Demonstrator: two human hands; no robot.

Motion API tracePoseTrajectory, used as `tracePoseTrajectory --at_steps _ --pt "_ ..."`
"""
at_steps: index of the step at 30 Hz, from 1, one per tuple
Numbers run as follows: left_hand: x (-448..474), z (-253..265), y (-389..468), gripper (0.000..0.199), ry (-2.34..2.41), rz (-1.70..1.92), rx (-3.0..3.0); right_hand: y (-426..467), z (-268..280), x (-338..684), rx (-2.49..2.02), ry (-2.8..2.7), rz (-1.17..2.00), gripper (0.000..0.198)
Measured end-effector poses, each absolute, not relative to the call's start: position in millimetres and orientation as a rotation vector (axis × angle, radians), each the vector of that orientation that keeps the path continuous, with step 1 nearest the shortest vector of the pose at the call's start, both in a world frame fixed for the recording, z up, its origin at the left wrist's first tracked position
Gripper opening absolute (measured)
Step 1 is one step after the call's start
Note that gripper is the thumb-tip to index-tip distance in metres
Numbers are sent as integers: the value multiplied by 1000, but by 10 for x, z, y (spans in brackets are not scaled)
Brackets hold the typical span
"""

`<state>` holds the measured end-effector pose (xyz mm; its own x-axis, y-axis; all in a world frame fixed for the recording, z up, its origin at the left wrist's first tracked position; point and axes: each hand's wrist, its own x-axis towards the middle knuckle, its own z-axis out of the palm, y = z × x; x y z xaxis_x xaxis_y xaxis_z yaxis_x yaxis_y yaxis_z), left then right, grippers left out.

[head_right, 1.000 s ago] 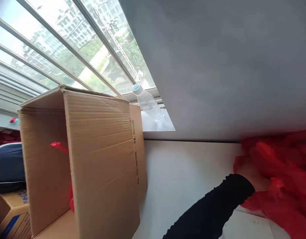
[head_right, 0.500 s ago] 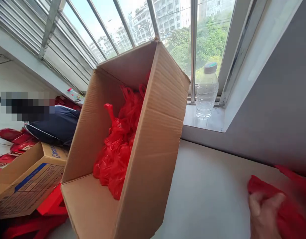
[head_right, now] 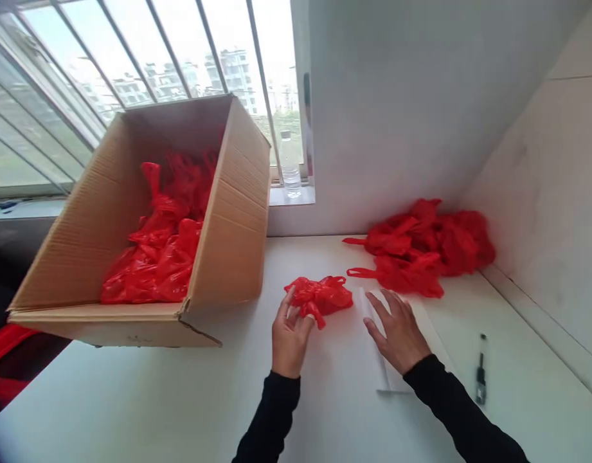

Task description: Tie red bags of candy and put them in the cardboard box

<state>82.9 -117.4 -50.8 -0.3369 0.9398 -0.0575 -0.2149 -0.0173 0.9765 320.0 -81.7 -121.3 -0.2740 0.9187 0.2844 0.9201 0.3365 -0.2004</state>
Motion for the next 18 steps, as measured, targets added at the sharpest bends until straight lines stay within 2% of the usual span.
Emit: tracePoseTrajectory --at_steps 5,10,15,18 --pt "693 -564 -1655 80 1363 1333 800 -1431 -1273 3042 -1668 -2321 119 50" --pt "664 -669 -2096 75 1500 1365 868 -1740 -1608 2968 -1578 -2349 98 48" --pt "605 -720 -2164 59 1605 1440 983 -1682 -2192 3038 -1490 -2203 -17 56" --pt "626 -789 -2112 59 1597 1374 1049 -1592 -2298 2881 -1392 -2133 38 62"
